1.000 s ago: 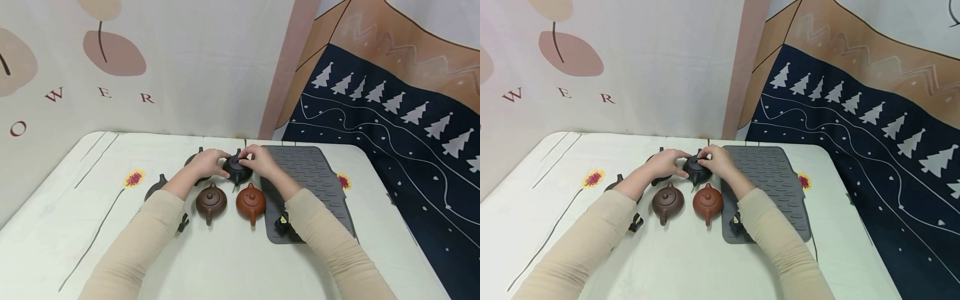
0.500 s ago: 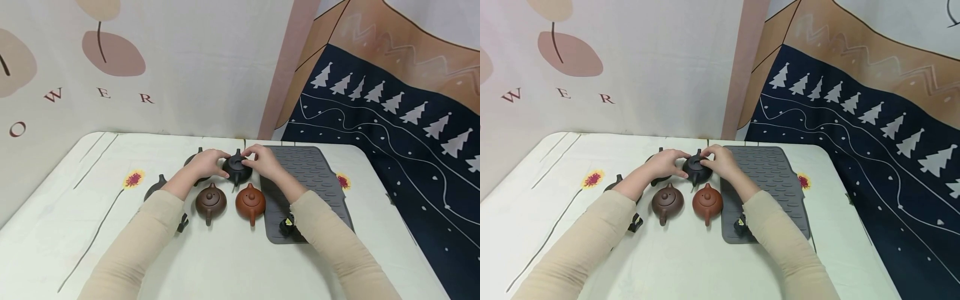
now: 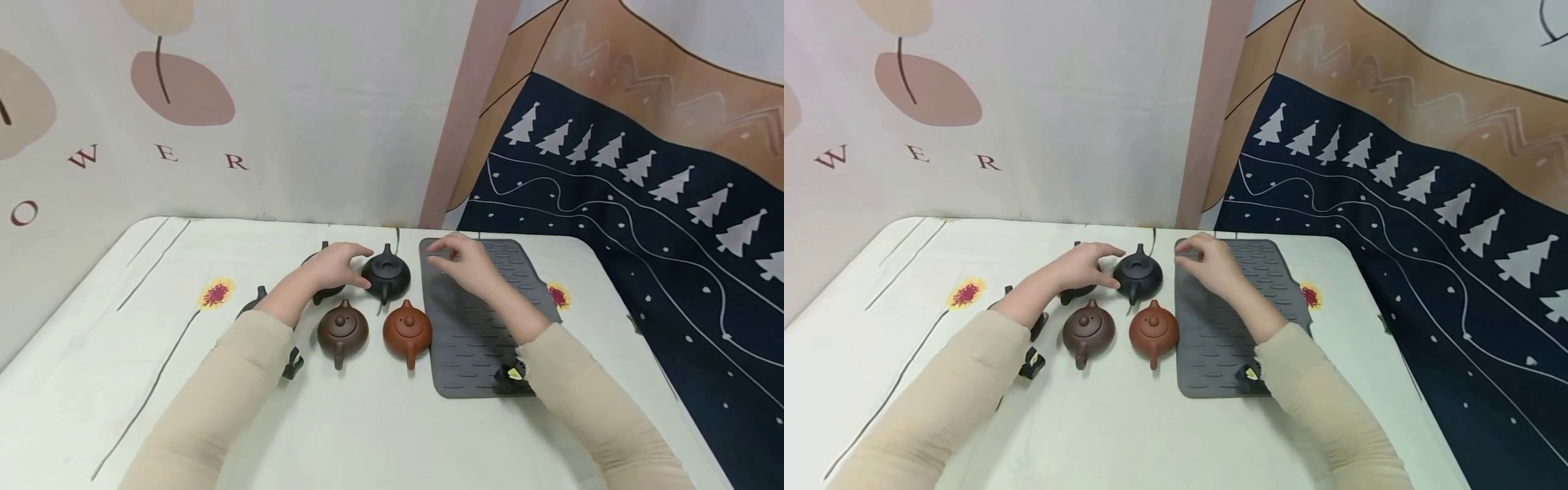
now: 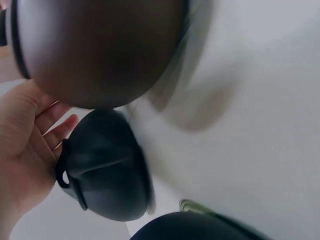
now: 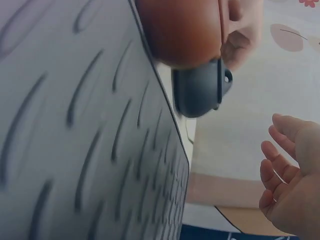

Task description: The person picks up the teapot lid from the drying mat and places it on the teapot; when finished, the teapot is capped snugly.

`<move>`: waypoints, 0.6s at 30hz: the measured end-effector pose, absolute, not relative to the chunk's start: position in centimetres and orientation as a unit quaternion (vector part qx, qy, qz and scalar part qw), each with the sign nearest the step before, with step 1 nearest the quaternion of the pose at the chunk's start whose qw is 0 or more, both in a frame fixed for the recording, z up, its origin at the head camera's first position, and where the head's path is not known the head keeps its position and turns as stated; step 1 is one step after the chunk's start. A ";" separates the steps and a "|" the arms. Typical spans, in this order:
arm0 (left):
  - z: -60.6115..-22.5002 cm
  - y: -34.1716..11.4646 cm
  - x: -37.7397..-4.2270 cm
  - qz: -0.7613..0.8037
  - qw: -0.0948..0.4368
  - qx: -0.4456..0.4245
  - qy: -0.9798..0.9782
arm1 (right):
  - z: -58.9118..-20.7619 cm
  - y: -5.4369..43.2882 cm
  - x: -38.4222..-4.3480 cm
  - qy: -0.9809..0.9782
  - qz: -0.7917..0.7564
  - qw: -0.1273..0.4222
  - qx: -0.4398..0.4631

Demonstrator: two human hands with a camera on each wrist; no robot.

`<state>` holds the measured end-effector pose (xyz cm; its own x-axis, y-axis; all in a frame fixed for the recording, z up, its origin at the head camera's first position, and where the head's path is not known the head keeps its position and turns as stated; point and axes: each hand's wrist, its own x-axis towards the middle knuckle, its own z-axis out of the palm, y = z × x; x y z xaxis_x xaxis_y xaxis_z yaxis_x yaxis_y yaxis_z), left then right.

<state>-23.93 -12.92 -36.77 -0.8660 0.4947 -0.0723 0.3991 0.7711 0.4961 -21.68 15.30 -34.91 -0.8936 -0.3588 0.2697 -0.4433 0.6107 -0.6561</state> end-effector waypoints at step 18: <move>-32.1 -18.2 -20.0 0.242 0.023 0.277 0.930 | -33.9 24.0 -18.3 -0.923 0.291 0.110 0.227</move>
